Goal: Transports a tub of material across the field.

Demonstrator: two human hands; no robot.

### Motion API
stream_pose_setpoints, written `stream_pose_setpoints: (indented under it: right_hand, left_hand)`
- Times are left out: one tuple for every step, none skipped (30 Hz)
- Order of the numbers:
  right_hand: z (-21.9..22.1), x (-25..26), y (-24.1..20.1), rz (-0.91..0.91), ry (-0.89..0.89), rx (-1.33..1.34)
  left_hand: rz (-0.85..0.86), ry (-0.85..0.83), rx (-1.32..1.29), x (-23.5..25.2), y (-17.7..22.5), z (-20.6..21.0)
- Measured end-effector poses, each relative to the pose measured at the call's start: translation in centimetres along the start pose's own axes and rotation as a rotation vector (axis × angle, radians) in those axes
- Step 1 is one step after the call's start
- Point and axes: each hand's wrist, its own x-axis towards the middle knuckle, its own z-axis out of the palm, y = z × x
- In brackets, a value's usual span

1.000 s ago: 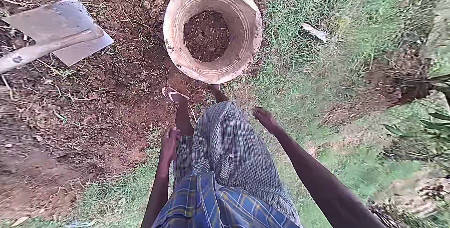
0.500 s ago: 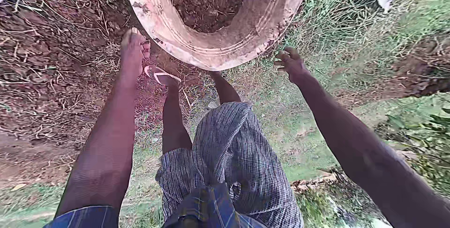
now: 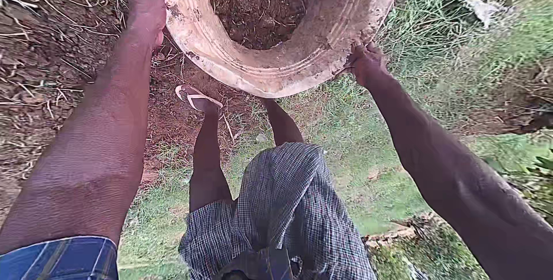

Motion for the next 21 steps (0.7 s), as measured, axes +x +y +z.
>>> stream_pose_setpoints:
  right_hand:
    - [-0.6, -0.7, -1.5, -0.033, 0.008, -0.020]
    - [-1.7, -1.9, -2.6, -0.056, 0.002, -0.060]
    - [-2.7, -3.3, -3.6, -0.069, -0.011, -0.109]
    - [-3.7, -5.0, -4.5, -0.087, -0.025, -0.155]
    - [-4.6, -6.5, -5.2, -0.114, -0.033, -0.172]
    - [-5.4, -8.1, -5.9, -0.144, -0.040, -0.178]
    - [-6.1, -10.0, -6.5, -0.158, -0.050, -0.175]
    - [-6.6, -11.8, -7.0, -0.163, -0.052, -0.146]
    - [-6.8, -13.8, -7.7, -0.175, -0.032, -0.115]
    - [-7.2, -15.9, -8.3, -0.193, -0.009, -0.084]
    - [-7.5, -18.0, -9.1, -0.215, 0.011, -0.042]
    - [-7.8, -19.9, -9.7, -0.239, 0.032, 0.000]
    - [-8.1, -21.9, -10.3, -0.262, 0.043, 0.056]
    - [-8.5, -23.9, -10.7, -0.283, 0.054, 0.117]
    - [-8.9, -25.8, -11.3, -0.298, 0.077, 0.180]
    - [-9.2, -27.5, -12.0, -0.315, 0.103, 0.229]
    - [-9.7, -29.2, -12.5, -0.332, 0.123, 0.274]
    - [-10.3, -30.7, -13.0, -0.350, 0.134, 0.313]
    - [-10.9, -32.0, -13.6, -0.374, 0.134, 0.350]
    - [-11.5, -33.1, -14.3, -0.403, 0.126, 0.385]
    - [-12.1, -34.0, -15.3, -0.436, 0.116, 0.426]
  left_hand:
    - [0.009, 0.019, -0.062, -1.2, 0.1, -0.6]
    - [0.010, 0.033, -0.118, -3.1, -0.1, -1.3]
    - [0.006, 0.052, -0.170, -5.5, -0.4, -2.1]
    - [-0.005, 0.075, -0.210, -8.2, -0.7, -3.2]
    - [-0.014, 0.113, -0.245, -11.1, -0.9, -4.2]
    - [-0.029, 0.158, -0.284, -14.1, -0.9, -5.2]
    - [-0.070, 0.214, -0.327, -17.4, -0.6, -6.1]
    - [-0.121, 0.268, -0.363, -20.6, -0.2, -7.0]
    - [-0.156, 0.319, -0.392, -23.6, 0.4, -8.0]
    - [-0.164, 0.351, -0.419, -26.4, 1.0, -8.9]
    - [-0.152, 0.378, -0.453, -29.0, 1.7, -9.9]
    - [-0.126, 0.405, -0.495, -31.4, 2.4, -10.8]
    - [-0.104, 0.427, -0.547, -33.6, 3.0, -11.7]
    - [-0.084, 0.448, -0.586, -35.6, 3.6, -12.6]
    - [-0.066, 0.459, -0.612, -37.3, 4.3, -13.4]
    - [-0.052, 0.466, -0.625, -38.9, 4.9, -14.2]
    - [-0.049, 0.485, -0.631, -40.4, 5.4, -14.8]
    - [-0.056, 0.509, -0.635, -41.9, 6.0, -15.2]
    - [-0.065, 0.536, -0.643, -43.3, 6.7, -15.6]
    - [-0.068, 0.555, -0.657, -44.5, 7.3, -15.9]
    - [-0.063, 0.576, -0.671, -45.7, 8.0, -16.2]
